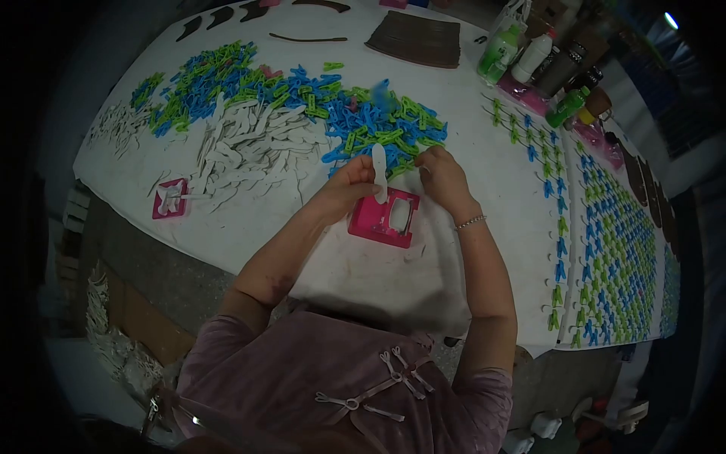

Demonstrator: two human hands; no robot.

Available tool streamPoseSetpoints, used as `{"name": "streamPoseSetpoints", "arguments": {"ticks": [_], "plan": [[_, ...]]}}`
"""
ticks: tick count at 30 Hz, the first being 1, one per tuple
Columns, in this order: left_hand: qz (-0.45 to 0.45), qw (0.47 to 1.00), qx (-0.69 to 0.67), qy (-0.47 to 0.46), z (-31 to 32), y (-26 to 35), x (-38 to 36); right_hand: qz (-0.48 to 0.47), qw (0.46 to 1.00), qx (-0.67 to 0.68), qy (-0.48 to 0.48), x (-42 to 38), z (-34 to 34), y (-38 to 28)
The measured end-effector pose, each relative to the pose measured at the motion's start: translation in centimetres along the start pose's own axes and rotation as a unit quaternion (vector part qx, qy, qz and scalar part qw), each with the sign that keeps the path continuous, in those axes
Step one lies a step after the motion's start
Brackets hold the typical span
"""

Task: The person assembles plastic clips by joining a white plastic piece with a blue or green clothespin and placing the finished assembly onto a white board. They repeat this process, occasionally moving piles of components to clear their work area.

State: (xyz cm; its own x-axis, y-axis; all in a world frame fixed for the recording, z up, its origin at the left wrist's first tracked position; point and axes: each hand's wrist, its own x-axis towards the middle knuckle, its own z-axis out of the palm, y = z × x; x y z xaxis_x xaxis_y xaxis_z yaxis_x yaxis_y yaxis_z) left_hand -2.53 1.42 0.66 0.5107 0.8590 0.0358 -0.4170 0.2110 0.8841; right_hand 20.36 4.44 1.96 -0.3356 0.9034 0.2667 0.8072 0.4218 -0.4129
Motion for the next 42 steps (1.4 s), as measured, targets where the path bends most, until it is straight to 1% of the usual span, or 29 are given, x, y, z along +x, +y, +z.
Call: {"name": "streamPoseSetpoints", "arguments": {"ticks": [1, 2, 4, 8, 10, 14, 16, 17, 19, 20, 21, 22, 23, 24, 25, 26, 28, 29, 31, 32, 34, 35, 37, 38, 40, 42], "plan": [[-0.007, 1.0, -0.021, -0.011, -0.4, -0.1, 0.0, -0.059, 0.996, -0.063, 0.016, 0.4, 0.7, 0.4], [-0.005, 1.0, -0.019, -0.012, -0.8, -0.3, 0.0, -0.061, 0.996, -0.063, 0.018, 0.7, 1.3, 0.8], [-0.017, 0.998, -0.052, -0.026, -1.4, -0.6, 0.0, -0.107, 0.981, -0.157, 0.034, 1.3, 2.1, 1.4], [-0.018, 0.997, -0.069, -0.041, -1.8, -0.4, -0.4, -0.083, 0.98, -0.181, 0.021, 1.9, 2.4, 1.9], [-0.026, 0.996, -0.08, -0.043, -1.5, 0.0, -0.5, -0.071, 0.975, -0.208, -0.017, 1.7, 2.2, 1.6], [-0.027, 0.997, -0.063, -0.043, -1.9, -0.5, -0.4, -0.071, 0.966, -0.248, -0.032, 1.3, 2.0, 1.6], [-0.025, 0.998, -0.038, -0.046, -1.9, -0.1, -0.7, 0.0, 0.978, -0.207, -0.025, 0.6, 1.7, 1.8], [-0.023, 0.998, -0.039, -0.044, -1.9, 0.0, -0.7, -0.003, 0.978, -0.208, -0.025, 0.2, 1.5, 2.0], [-0.009, 0.999, -0.004, -0.044, -1.8, 0.3, -0.9, -0.013, 0.992, -0.105, 0.064, -0.7, 0.9, 2.2], [-0.009, 0.999, -0.006, -0.042, -1.6, 0.4, -1.0, -0.015, 0.992, -0.105, 0.062, -1.2, 0.8, 2.2], [-0.008, 0.999, 0.016, -0.037, -1.2, 0.7, -1.1, 0.06, 0.996, -0.005, 0.059, -1.7, -0.1, 1.5], [-0.008, 0.999, 0.037, -0.032, -1.0, 0.7, -1.2, 0.134, 0.985, 0.095, 0.055, -2.3, -0.8, 0.6], [-0.01, 0.999, 0.036, -0.031, -1.0, 0.6, -1.3, 0.135, 0.985, 0.097, 0.053, -3.0, -1.3, -0.1], [0.002, 0.997, 0.064, -0.033, -1.0, 0.5, -1.3, 0.14, 0.948, 0.275, 0.077, -3.8, -1.7, -1.0], [0.014, 0.995, 0.093, -0.037, -1.0, 0.5, -1.4, 0.141, 0.879, 0.445, 0.099, -4.5, -2.2, -2.0], [0.011, 0.995, 0.094, -0.037, -0.9, 0.5, -1.4, 0.143, 0.878, 0.446, 0.1, -5.2, -2.8, -3.4], [0.054, 0.983, 0.172, -0.034, -0.8, 0.4, -1.4, 0.137, 0.819, 0.532, 0.166, -6.2, -3.3, -6.5], [0.052, 0.983, 0.174, -0.035, -0.7, 0.5, -1.5, 0.138, 0.818, 0.534, 0.167, -6.6, -3.1, -7.0], [0.086, 0.971, 0.224, -0.022, -0.4, 0.7, -1.6, 0.123, 0.811, 0.556, 0.138, -7.2, -2.8, -7.6], [0.083, 0.97, 0.226, -0.023, -0.4, 0.7, -1.6, 0.124, 0.809, 0.558, 0.139, -7.5, -2.5, -7.5], [0.121, 0.956, 0.267, -0.017, -0.4, 0.6, -1.6, 0.115, 0.82, 0.552, 0.098, -8.1, -1.9, -7.0], [0.12, 0.956, 0.268, -0.018, -0.4, 0.6, -1.7, 0.115, 0.82, 0.553, 0.099, -8.2, -1.6, -6.8], [0.116, 0.954, 0.276, -0.015, -0.4, 0.6, -1.7, 0.11, 0.861, 0.489, 0.086, -8.4, -1.1, -6.5], [0.115, 0.954, 0.276, -0.015, -0.4, 0.6, -1.7, 0.111, 0.86, 0.49, 0.086, -8.4, -1.0, -6.5], [0.103, 0.954, 0.281, -0.03, -0.5, 0.6, -1.7, 0.086, 0.883, 0.454, 0.085, -8.4, -0.8, -6.7], [0.108, 0.956, 0.272, -0.032, -0.3, 0.3, -1.7, 0.086, 0.887, 0.447, 0.08, -8.3, -0.7, -6.8]]}}
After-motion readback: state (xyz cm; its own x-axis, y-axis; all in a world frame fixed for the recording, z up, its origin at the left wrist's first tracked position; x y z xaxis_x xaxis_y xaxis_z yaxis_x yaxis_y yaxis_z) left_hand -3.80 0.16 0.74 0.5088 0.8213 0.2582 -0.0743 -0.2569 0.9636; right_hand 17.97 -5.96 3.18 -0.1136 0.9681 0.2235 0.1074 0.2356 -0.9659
